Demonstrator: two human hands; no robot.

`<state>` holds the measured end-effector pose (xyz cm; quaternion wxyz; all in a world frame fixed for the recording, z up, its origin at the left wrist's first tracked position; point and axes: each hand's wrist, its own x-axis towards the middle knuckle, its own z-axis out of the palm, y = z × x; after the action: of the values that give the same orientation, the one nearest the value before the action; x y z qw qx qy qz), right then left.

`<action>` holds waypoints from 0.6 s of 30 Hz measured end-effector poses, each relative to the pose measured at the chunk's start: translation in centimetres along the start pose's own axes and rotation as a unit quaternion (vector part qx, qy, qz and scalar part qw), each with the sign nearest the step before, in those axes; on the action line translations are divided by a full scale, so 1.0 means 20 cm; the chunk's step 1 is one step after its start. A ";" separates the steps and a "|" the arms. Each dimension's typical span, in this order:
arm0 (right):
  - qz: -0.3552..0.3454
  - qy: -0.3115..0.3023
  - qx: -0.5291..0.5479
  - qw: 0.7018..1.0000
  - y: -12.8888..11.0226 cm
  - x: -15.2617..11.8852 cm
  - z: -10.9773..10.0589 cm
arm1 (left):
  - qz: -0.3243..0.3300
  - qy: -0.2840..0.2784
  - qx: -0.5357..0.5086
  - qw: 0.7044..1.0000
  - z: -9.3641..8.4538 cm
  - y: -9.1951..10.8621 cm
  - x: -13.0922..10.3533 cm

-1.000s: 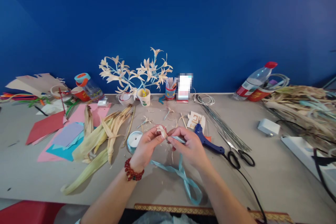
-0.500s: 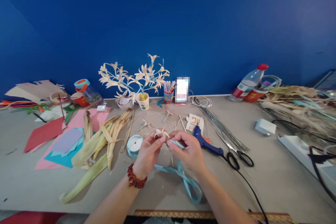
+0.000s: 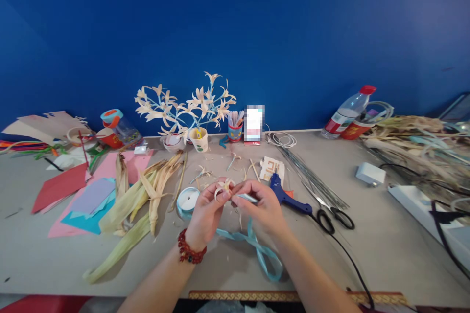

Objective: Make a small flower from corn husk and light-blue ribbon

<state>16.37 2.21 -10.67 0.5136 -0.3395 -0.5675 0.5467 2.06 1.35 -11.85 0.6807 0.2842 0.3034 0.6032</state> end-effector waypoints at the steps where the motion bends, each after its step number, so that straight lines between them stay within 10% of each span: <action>1: 0.015 -0.008 0.019 1.000 0.00 0.00 0.00 | -0.002 -0.005 0.002 1.000 0.00 0.00 0.00; 12: 0.028 -0.002 0.059 0.998 0.00 0.01 0.01 | 0.001 -0.039 0.021 0.999 0.01 0.03 0.00; 18: -0.107 0.049 -0.070 0.991 0.02 -0.01 0.02 | -0.008 -0.008 -0.018 1.000 0.01 -0.02 0.00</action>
<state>15.99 2.04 -11.07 0.5712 -0.3391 -0.6114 0.4301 2.37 1.35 -12.03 0.6930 0.2740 0.2895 0.6007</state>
